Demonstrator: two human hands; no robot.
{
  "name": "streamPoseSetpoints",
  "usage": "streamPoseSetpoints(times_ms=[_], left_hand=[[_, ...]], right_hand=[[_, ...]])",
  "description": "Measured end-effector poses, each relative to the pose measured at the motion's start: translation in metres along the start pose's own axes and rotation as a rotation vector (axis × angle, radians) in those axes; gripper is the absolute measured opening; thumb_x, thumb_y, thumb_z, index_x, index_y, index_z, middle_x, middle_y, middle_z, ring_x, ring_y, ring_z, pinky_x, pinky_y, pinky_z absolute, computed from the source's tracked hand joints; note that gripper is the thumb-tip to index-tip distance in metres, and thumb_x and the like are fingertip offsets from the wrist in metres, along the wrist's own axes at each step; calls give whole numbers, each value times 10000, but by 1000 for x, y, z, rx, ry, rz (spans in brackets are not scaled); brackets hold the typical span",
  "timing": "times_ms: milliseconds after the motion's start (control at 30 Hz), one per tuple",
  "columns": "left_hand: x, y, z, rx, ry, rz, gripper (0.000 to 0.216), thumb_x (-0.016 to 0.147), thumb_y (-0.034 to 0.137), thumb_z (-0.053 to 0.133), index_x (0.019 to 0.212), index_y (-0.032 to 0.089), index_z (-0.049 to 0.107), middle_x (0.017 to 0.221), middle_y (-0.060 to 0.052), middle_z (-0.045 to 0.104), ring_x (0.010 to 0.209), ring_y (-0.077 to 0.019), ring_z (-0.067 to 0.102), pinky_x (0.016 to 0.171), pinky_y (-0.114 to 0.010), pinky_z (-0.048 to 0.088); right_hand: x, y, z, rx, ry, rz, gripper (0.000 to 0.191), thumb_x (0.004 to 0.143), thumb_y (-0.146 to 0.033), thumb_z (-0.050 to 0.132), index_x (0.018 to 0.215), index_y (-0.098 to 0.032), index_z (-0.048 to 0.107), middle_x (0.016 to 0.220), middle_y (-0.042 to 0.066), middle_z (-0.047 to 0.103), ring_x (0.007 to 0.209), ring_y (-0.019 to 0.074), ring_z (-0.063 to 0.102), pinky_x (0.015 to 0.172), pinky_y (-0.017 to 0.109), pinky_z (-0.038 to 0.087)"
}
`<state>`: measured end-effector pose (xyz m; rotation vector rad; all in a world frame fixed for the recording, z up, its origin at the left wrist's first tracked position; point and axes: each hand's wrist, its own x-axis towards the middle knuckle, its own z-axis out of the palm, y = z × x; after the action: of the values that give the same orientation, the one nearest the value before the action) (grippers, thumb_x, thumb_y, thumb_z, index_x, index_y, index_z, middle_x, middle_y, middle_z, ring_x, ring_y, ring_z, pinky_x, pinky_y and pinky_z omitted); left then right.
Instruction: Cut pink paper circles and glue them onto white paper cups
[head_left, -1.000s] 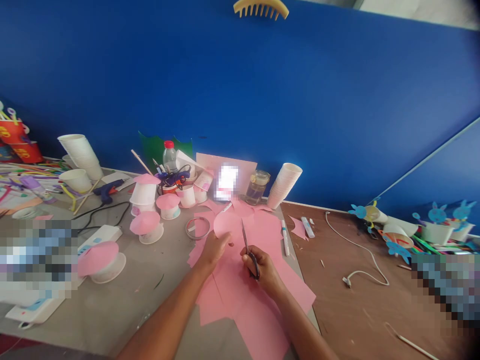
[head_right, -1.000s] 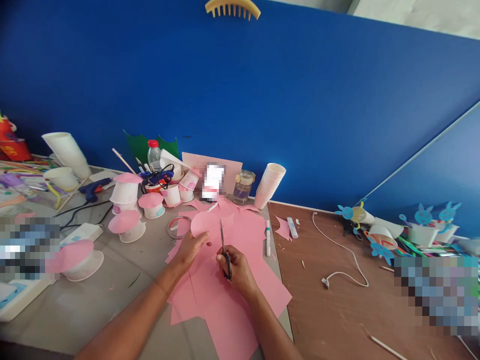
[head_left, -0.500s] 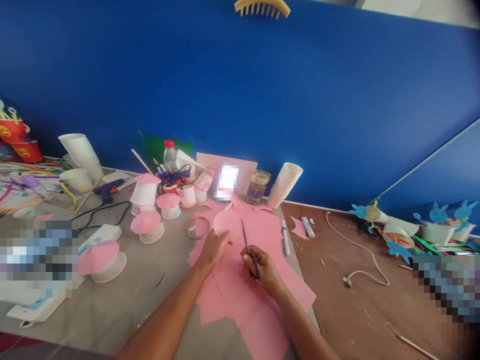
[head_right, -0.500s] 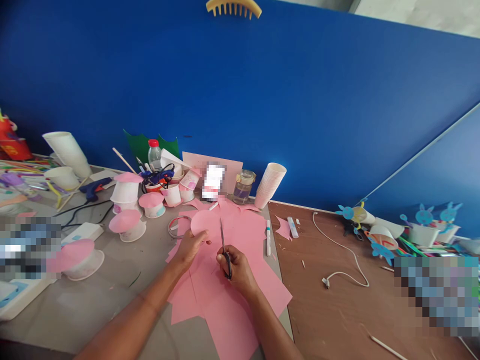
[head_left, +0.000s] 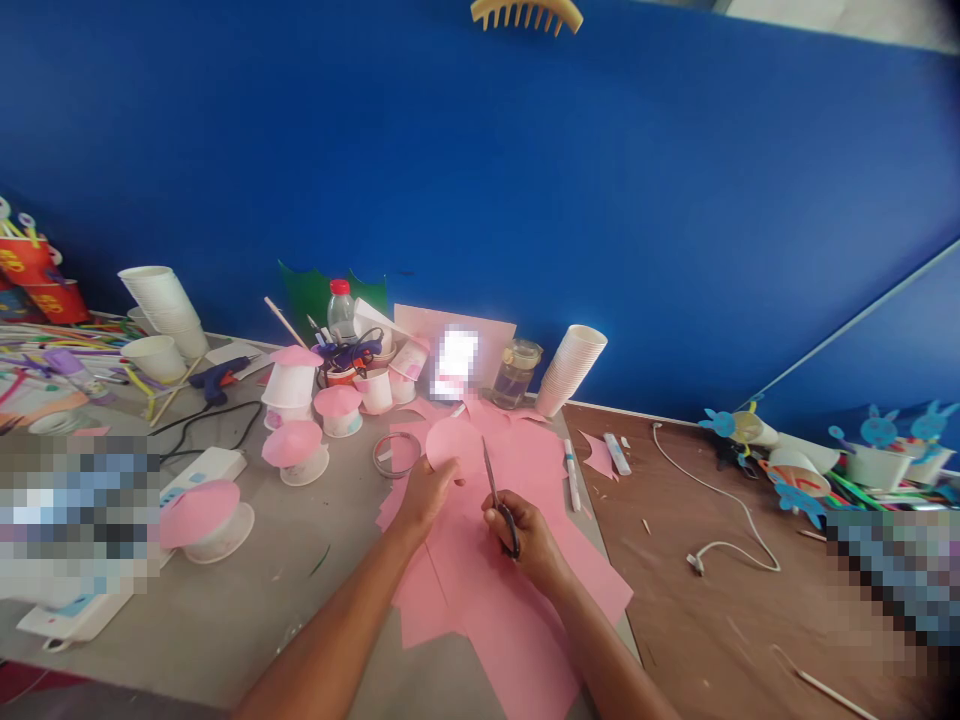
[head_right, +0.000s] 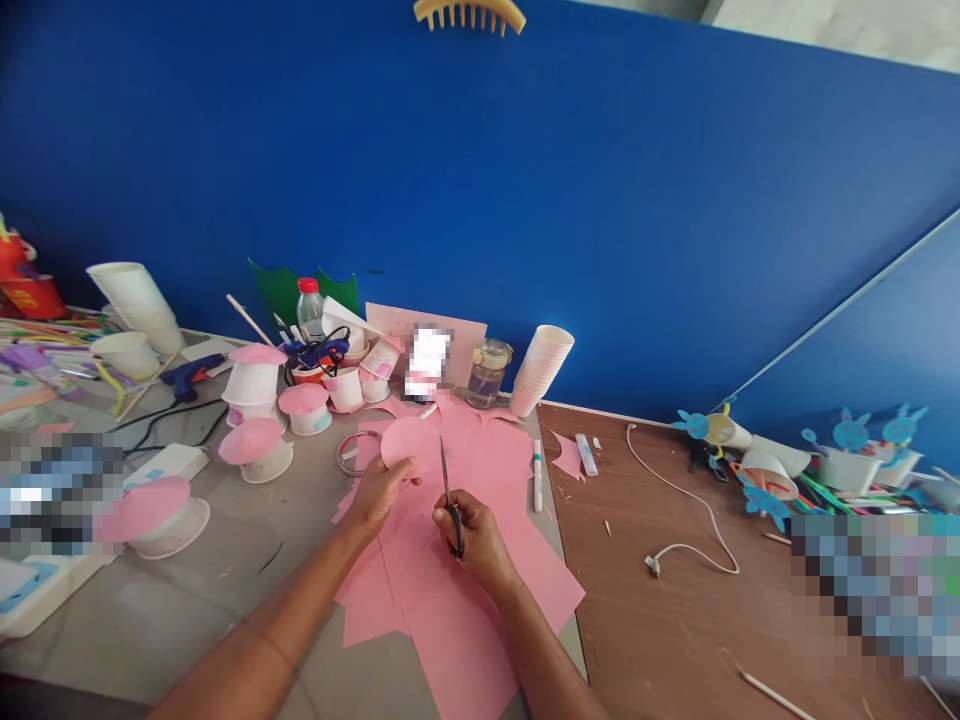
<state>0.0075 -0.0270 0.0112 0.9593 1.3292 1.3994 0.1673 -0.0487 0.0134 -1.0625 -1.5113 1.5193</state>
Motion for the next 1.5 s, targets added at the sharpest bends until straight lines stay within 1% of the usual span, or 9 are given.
streamPoseSetpoints(times_ms=[233,433,533,667,800,967,1100,1300,1500], left_hand=[[5,-9,-2,-10,44,15,155,662,265,570,547,170,530,570,11,541,591,-129,488,586,-248,397],[1,-4,0,-47,14,0,147,659,299,609,609,173,552,598,21,538,606,-129,473,606,-254,415],[-1,-2,1,-50,3,-1,181,655,322,615,586,175,535,582,24,522,594,-128,460,600,-259,406],[-1,-1,2,-47,16,-6,189,656,319,609,576,176,514,574,30,509,586,-122,451,597,-256,390],[-5,2,5,-46,30,-26,169,651,319,606,600,174,535,590,29,528,596,-123,468,592,-249,386],[-7,4,8,-72,13,-43,186,646,339,607,587,176,540,581,23,530,603,-136,501,633,-267,416],[-9,3,10,-83,-3,-33,187,654,330,591,572,180,514,575,18,519,598,-135,498,632,-263,431],[-13,3,13,-59,-56,-55,194,671,332,584,578,180,508,569,28,494,583,-126,500,622,-252,420],[-14,2,15,-100,-80,-70,195,662,343,598,592,182,515,569,35,496,580,-136,522,650,-271,429]], right_hand=[[0,0,1,12,1,7,380,753,-554,615,742,-190,509,467,-90,375,423,67,308,424,210,254],[-1,-1,1,13,-19,13,366,779,-547,590,769,-190,507,454,-78,454,410,76,375,440,212,305],[-1,2,1,25,-26,23,367,790,-546,582,790,-185,515,458,-71,480,410,77,394,439,209,309],[-1,4,-1,41,-46,36,385,786,-554,594,808,-177,522,463,-67,494,405,82,426,433,211,303],[0,5,-1,55,-57,41,391,788,-560,597,819,-177,524,463,-67,494,406,89,441,437,216,305],[0,4,-1,87,-40,25,396,789,-565,592,832,-179,518,460,-71,489,406,90,438,448,220,312],[-1,2,0,86,-21,22,405,783,-579,589,824,-183,509,460,-68,486,410,93,422,451,224,293],[-1,3,-1,98,-21,-19,396,802,-573,570,843,-185,504,482,-58,503,435,95,414,472,224,294],[0,4,-1,83,-11,-26,402,799,-582,561,841,-186,509,484,-52,512,438,99,426,459,221,288]])
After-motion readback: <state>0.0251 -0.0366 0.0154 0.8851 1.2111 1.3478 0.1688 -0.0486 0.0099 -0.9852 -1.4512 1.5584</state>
